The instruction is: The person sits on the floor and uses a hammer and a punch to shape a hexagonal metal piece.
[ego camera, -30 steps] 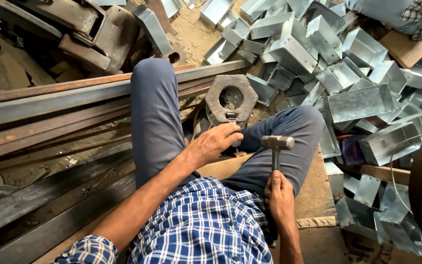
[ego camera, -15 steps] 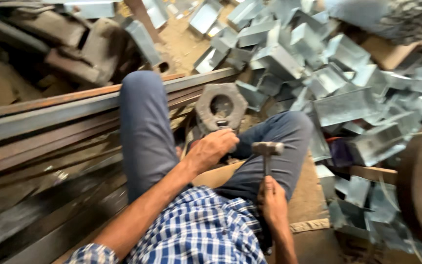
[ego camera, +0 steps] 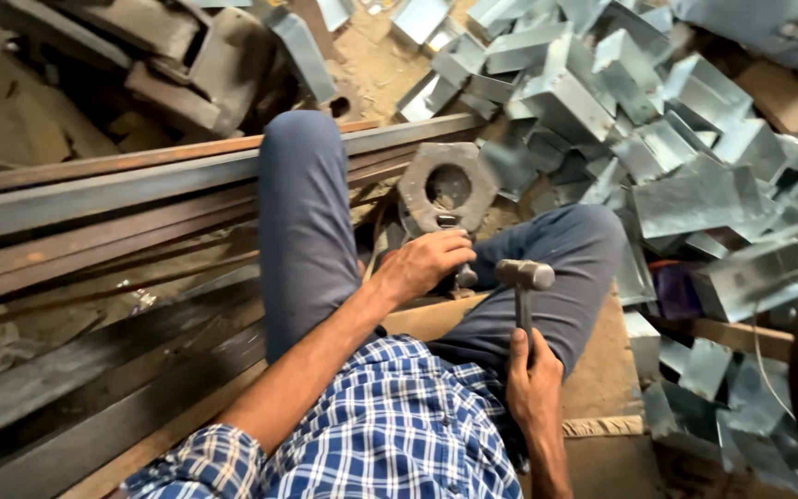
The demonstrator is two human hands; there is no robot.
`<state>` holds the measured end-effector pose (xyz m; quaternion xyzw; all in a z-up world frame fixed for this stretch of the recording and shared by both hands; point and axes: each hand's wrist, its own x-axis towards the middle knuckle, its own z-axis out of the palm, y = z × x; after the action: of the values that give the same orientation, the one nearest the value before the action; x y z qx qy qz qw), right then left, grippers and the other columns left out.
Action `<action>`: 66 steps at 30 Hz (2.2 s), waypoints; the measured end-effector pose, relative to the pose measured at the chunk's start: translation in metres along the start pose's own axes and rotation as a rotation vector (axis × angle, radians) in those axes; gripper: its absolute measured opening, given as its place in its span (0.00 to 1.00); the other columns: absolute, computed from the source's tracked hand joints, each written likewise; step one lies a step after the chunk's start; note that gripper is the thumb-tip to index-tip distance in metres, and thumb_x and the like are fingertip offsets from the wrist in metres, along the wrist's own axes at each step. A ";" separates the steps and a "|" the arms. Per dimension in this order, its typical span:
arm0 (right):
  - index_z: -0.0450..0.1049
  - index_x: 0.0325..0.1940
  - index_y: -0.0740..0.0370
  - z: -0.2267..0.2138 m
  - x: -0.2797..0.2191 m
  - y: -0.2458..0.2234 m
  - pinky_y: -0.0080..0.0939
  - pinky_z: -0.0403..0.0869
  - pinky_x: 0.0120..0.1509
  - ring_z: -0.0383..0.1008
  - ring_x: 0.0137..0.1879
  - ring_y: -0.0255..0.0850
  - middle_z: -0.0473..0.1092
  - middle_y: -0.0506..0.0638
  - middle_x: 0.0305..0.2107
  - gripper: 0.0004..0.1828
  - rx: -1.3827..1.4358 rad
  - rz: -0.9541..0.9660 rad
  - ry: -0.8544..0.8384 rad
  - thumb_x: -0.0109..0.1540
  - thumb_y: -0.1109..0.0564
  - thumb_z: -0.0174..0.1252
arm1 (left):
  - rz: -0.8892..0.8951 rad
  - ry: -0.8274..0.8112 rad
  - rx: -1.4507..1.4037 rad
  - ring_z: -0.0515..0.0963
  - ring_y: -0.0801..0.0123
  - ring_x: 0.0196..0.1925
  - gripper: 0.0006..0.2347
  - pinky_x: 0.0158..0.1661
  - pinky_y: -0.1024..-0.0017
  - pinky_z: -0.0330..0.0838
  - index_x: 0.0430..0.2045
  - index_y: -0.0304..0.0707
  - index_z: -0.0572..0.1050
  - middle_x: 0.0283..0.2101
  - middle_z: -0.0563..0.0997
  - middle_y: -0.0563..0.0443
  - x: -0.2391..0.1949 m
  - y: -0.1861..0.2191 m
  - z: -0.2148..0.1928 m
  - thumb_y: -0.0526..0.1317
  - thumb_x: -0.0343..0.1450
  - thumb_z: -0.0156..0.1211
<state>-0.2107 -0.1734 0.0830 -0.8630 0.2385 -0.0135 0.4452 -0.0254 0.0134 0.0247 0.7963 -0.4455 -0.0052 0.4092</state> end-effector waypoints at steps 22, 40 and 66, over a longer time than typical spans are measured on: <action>0.70 0.39 0.62 -0.008 0.040 -0.042 0.59 0.69 0.33 0.75 0.29 0.61 0.71 0.63 0.19 0.12 -0.387 -0.294 -0.136 0.65 0.51 0.59 | -0.002 0.065 -0.188 0.80 0.49 0.54 0.12 0.55 0.61 0.74 0.44 0.36 0.77 0.49 0.80 0.43 0.000 -0.018 -0.003 0.28 0.67 0.59; 0.72 0.39 0.63 -0.012 0.060 -0.027 0.52 0.73 0.35 0.75 0.30 0.57 0.71 0.60 0.25 0.15 -0.297 -0.579 -0.143 0.57 0.50 0.61 | -0.099 0.026 -0.029 0.80 0.65 0.58 0.14 0.58 0.62 0.60 0.48 0.45 0.76 0.53 0.82 0.52 -0.007 -0.026 0.004 0.31 0.68 0.61; 0.68 0.28 0.62 -0.031 0.058 -0.012 0.52 0.69 0.30 0.71 0.25 0.52 0.67 0.54 0.19 0.19 -0.503 -0.669 -0.045 0.48 0.51 0.71 | -0.046 0.034 -0.073 0.80 0.62 0.60 0.12 0.59 0.60 0.67 0.49 0.42 0.76 0.53 0.82 0.49 -0.011 -0.024 -0.001 0.32 0.71 0.59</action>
<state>-0.1620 -0.2150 0.1002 -0.9748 -0.0688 -0.0795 0.1967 -0.0151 0.0281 0.0053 0.7907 -0.4196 -0.0175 0.4454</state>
